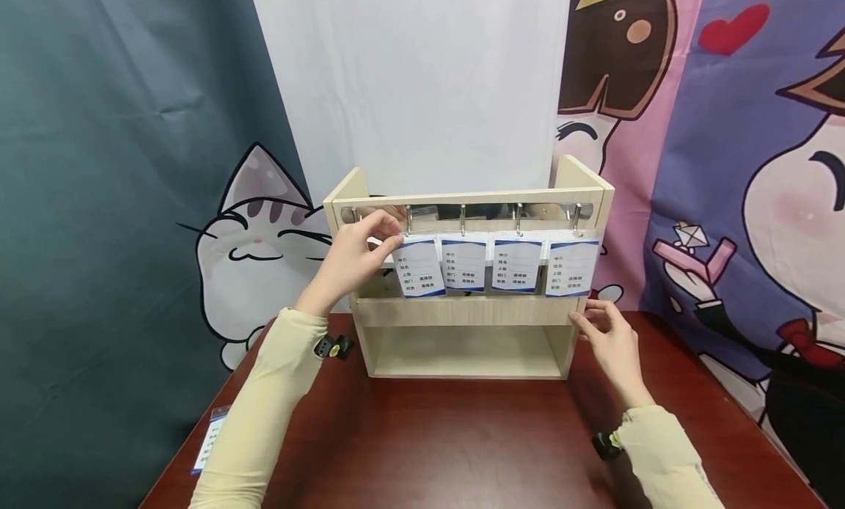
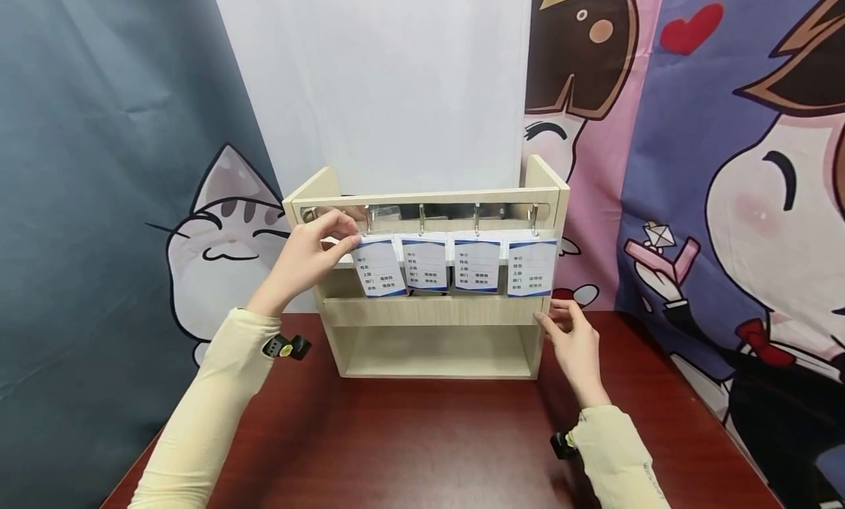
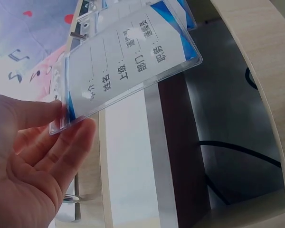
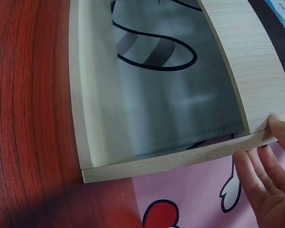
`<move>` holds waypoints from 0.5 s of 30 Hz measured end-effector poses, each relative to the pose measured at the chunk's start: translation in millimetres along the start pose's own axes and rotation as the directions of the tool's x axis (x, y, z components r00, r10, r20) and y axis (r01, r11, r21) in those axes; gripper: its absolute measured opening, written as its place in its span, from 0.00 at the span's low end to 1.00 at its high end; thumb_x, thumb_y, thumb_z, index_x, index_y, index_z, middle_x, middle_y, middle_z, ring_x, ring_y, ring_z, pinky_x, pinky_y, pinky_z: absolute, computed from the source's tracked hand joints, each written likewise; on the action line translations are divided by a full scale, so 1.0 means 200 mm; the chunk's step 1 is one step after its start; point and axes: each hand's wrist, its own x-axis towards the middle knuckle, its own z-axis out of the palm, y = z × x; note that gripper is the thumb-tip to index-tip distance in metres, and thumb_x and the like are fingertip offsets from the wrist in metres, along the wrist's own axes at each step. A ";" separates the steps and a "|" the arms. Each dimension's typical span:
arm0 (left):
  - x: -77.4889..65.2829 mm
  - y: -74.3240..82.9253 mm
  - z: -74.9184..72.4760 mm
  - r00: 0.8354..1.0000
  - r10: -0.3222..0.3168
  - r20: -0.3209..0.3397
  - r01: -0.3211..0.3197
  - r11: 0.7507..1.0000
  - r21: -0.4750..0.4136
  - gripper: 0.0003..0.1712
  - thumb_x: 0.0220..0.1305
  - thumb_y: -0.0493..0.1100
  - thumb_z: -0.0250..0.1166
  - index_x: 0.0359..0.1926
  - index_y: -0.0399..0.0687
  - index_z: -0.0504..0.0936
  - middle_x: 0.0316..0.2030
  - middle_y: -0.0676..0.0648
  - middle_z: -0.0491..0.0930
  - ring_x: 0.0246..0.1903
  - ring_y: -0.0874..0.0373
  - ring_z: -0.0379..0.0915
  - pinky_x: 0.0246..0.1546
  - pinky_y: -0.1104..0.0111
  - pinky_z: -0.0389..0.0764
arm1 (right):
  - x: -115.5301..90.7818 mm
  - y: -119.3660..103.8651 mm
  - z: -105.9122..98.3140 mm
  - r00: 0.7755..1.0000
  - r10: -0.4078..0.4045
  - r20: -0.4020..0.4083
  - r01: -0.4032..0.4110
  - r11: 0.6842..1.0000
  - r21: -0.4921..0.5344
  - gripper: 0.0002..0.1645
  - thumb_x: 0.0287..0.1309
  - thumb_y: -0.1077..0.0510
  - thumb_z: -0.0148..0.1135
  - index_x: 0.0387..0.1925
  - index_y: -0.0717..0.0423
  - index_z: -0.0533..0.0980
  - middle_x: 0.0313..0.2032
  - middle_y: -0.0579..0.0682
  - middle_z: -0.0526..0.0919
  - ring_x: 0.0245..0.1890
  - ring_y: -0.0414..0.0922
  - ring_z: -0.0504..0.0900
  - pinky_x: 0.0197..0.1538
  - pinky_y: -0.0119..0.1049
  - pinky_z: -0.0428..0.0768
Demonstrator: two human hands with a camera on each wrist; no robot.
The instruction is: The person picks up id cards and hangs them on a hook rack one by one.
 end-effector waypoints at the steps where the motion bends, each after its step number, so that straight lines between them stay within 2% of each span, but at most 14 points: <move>1: 0.00 0.00 0.00 1.000 0.000 -0.003 0.000 1.000 0.002 0.04 0.69 0.38 0.66 0.41 0.41 0.81 0.38 0.45 0.85 0.40 0.53 0.82 0.40 0.61 0.84 | 0.00 0.00 0.00 1.000 -0.002 -0.001 0.002 1.000 0.004 0.24 0.65 0.51 0.69 0.57 0.58 0.76 0.44 0.62 0.84 0.31 0.30 0.83 0.33 0.22 0.81; 7: 0.01 0.02 0.00 1.000 -0.013 -0.024 0.012 1.000 -0.001 0.04 0.69 0.37 0.65 0.40 0.40 0.81 0.37 0.44 0.86 0.38 0.54 0.82 0.39 0.61 0.84 | 0.00 -0.01 0.00 1.000 0.000 0.000 0.000 1.000 0.013 0.25 0.64 0.52 0.69 0.57 0.60 0.76 0.45 0.64 0.84 0.33 0.33 0.84 0.33 0.23 0.82; 15: 0.01 0.02 0.01 0.997 -0.037 -0.061 0.037 0.999 0.006 0.04 0.68 0.39 0.66 0.39 0.42 0.83 0.35 0.46 0.86 0.35 0.54 0.81 0.38 0.62 0.80 | 0.00 0.00 0.00 1.000 -0.004 -0.006 0.004 1.000 0.030 0.25 0.64 0.53 0.69 0.57 0.61 0.76 0.45 0.64 0.84 0.32 0.30 0.83 0.34 0.23 0.82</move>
